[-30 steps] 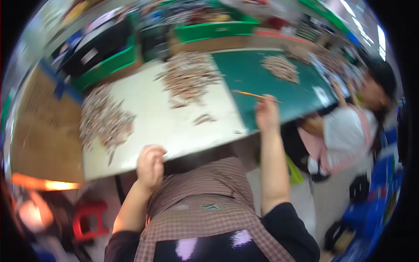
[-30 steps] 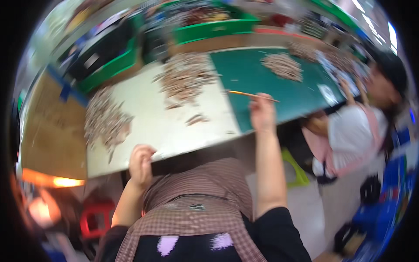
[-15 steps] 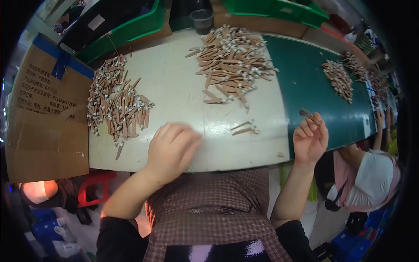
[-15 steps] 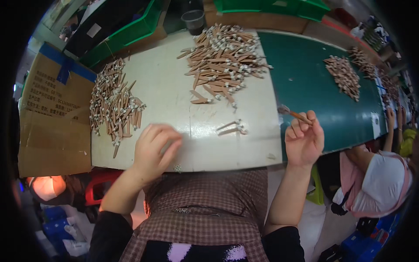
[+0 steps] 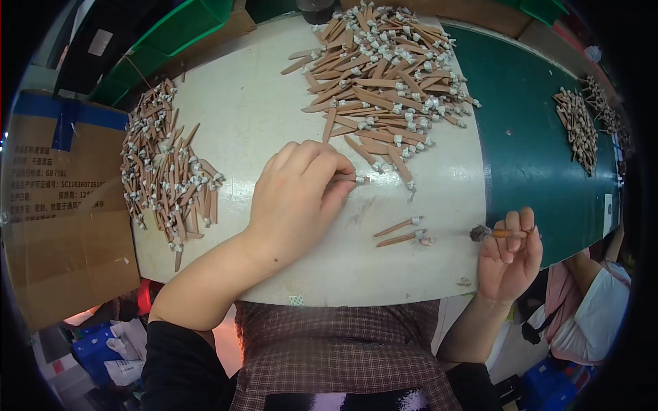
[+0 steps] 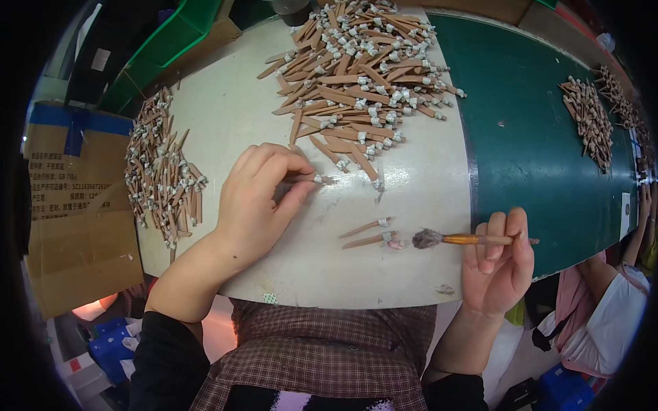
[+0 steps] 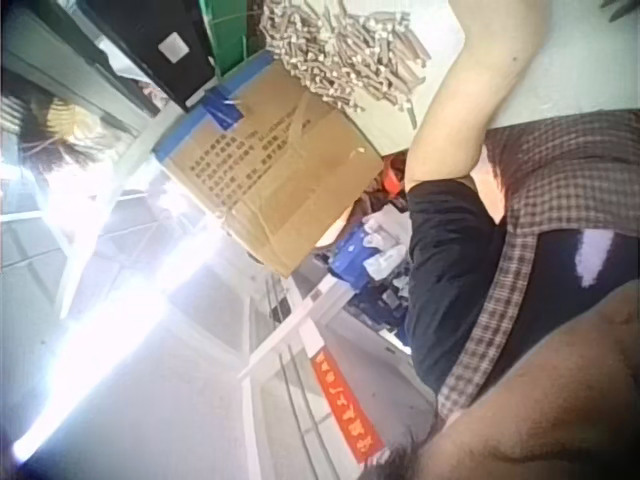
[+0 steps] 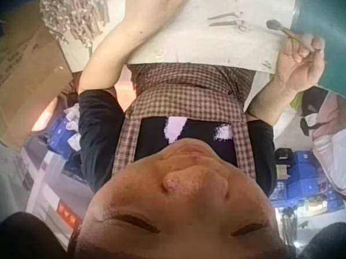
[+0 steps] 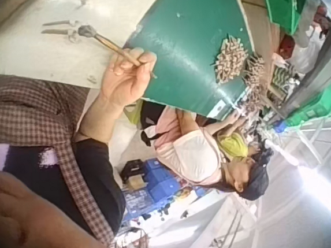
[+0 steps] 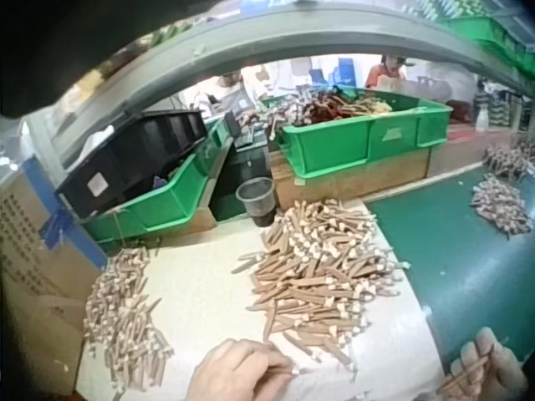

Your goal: The person applies liquid to small parts using a brush and joins them with wooden sticks by hand on the work surface.

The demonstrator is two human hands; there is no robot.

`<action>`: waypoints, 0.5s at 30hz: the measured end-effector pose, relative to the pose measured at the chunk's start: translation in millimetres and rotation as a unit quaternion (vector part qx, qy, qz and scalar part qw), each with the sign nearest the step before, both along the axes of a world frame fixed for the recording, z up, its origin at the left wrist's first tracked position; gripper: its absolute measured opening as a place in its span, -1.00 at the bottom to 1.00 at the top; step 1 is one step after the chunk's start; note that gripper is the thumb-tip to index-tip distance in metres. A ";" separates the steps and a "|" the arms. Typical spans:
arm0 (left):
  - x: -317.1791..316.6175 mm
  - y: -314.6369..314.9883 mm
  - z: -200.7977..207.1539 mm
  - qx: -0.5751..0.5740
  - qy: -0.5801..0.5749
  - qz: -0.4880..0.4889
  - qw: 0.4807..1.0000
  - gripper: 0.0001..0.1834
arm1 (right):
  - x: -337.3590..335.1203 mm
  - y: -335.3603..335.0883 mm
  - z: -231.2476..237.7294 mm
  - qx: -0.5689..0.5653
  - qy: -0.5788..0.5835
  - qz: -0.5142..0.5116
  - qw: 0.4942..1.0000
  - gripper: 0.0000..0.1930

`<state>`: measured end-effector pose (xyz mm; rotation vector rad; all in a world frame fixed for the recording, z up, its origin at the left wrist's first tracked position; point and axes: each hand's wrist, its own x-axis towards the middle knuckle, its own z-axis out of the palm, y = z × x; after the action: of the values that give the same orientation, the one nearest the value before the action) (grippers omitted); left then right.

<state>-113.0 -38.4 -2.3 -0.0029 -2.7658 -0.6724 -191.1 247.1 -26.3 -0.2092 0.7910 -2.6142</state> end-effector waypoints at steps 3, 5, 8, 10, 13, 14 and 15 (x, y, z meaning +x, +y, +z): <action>-1.8 -1.0 2.9 0.013 0.027 -0.007 1.000 -0.80 | 0.7 0.7 0.7 0.005 0.003 -0.008 1.000 -0.90; -0.2 0.8 8.2 -0.003 0.064 -0.019 0.998 -0.82 | 2.6 2.8 1.7 0.006 0.002 -0.012 1.000 -0.90; 7.9 4.3 11.8 0.079 0.035 -0.004 0.996 -0.84 | 1.5 1.0 0.8 0.008 -0.001 -0.007 1.000 -0.90; 13.3 9.0 15.4 0.163 -0.018 0.010 0.986 -0.83 | 2.9 2.6 0.5 0.011 0.004 -0.006 1.000 -0.90; 16.4 11.1 20.6 0.248 -0.082 0.015 0.965 -0.80 | 4.3 3.4 0.4 0.015 0.007 -0.011 1.000 -0.89; 17.2 11.2 20.6 0.249 -0.092 0.007 0.964 -0.78 | 4.2 3.6 0.5 0.017 0.004 -0.013 1.000 -0.89; 17.9 10.5 18.8 0.252 -0.098 0.004 0.963 -0.78 | 4.8 3.5 1.2 0.015 0.006 -0.012 1.000 -0.89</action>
<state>-95.1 -27.9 16.5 0.1923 -2.6854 -1.4216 -186.3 250.6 -25.2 -0.2076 0.8406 -2.6232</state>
